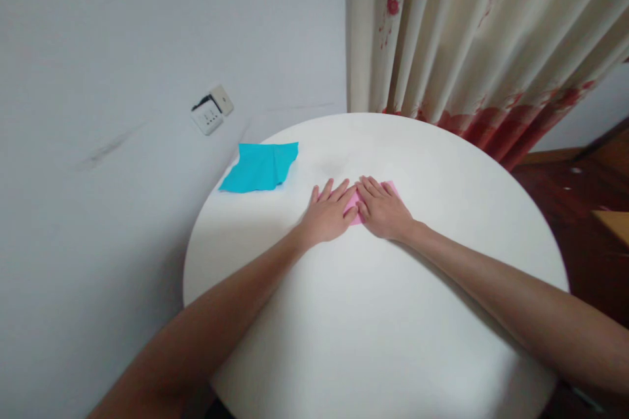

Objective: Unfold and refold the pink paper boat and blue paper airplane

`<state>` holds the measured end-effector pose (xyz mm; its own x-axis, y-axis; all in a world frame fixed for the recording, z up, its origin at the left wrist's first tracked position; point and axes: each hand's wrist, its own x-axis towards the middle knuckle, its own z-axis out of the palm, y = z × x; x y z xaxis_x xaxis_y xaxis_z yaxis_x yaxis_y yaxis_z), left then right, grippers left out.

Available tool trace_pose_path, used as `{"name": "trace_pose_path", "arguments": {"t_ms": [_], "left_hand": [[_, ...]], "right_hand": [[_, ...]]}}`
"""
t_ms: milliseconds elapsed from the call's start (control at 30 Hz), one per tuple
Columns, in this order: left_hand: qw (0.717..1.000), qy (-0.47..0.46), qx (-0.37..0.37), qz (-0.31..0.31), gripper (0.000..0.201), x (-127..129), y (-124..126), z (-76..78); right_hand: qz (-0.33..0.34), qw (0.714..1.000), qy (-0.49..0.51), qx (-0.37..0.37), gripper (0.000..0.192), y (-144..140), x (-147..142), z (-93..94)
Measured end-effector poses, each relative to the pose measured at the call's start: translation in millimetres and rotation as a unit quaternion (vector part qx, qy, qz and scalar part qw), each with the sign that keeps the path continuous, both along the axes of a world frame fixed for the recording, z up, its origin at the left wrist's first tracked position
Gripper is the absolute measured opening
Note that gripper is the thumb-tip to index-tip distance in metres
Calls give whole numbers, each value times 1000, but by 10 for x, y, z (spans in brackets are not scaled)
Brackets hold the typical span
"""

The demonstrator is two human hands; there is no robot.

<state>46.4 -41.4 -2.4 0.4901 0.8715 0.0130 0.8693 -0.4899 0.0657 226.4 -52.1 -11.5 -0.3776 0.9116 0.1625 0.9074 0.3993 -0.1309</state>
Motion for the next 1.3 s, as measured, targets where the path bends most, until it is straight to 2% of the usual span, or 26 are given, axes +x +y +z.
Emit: {"name": "trace_pose_path", "arguments": {"t_ms": [167,367,500,600,800,1300], "left_hand": [[1000,11,-13,20,60,-28,-1,24],[998,4,42,44,54,7,-42,53],[995,7,88,-40,52,76,-64,45],[996,-11,49,-79,55,111,-57,-13],[998,-17,25,-62,58,90,-45,-72],[1000,7,-8,7,63,-7,16,42]], "right_hand": [[-37,999,9,-12,61,4,24,10],[-59,998,15,-16,62,18,42,17],[-64,998,17,2,61,8,26,5],[-54,998,15,22,60,1,7,0],[29,999,12,8,59,9,-11,18],[-4,1000,6,6,59,14,11,1]]}}
